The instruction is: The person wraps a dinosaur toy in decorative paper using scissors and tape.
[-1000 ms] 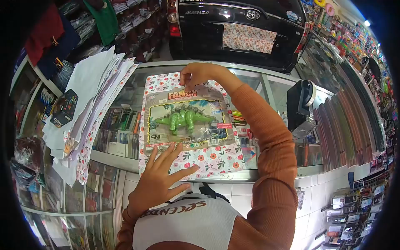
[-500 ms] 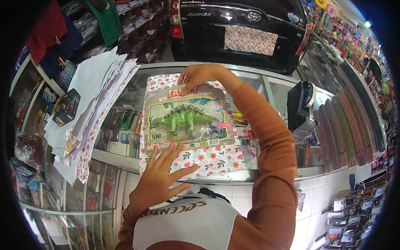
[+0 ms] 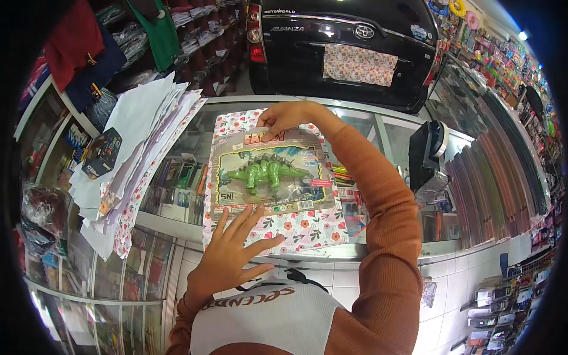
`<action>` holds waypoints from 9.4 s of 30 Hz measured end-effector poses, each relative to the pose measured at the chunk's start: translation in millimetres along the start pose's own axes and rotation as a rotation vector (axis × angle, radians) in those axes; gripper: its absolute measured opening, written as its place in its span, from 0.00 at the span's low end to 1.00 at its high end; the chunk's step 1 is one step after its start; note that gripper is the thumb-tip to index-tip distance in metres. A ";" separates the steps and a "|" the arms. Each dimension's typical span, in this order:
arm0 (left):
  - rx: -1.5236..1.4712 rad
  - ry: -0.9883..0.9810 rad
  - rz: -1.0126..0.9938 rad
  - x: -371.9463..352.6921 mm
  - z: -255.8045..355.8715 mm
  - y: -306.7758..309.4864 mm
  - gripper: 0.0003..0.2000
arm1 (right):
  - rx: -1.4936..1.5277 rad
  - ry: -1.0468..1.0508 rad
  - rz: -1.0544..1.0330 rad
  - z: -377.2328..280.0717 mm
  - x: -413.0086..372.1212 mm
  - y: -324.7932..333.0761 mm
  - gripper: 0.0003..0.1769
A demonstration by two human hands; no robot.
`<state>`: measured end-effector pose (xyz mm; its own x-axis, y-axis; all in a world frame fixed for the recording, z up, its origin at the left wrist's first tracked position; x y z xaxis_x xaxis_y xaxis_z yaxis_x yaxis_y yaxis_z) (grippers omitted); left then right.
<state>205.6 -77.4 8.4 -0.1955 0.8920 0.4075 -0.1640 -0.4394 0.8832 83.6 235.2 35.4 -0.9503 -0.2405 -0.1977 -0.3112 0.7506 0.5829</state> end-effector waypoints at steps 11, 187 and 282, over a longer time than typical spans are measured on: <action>0.058 0.057 -0.005 -2.9 4.8 -1.3 0.29 | 0.119 0.005 0.182 -0.3 -24.1 36.0 0.12; 0.125 -0.003 -0.106 14.7 -29.3 12.5 0.35 | -0.444 -0.101 0.899 -67.1 -194.4 -169.7 0.24; -0.005 0.416 0.237 -34.8 -36.3 30.1 0.30 | -0.579 -0.213 0.843 -57.4 -223.3 -189.0 0.38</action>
<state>172.4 -125.5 12.4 -0.5982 0.6499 0.4689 -0.0728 -0.6267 0.7758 354.2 111.7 14.7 -0.8576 0.3803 0.3462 0.4422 0.2017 0.8739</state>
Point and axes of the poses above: each hand's wrist, its own x-axis towards the middle knuckle, its own y-axis out of the back of the hand, z = x × y, the point moved 2 cm from there along x, towards the middle knuckle, and after that the axes turned 9 degrees about z, right-handed, at the moved point
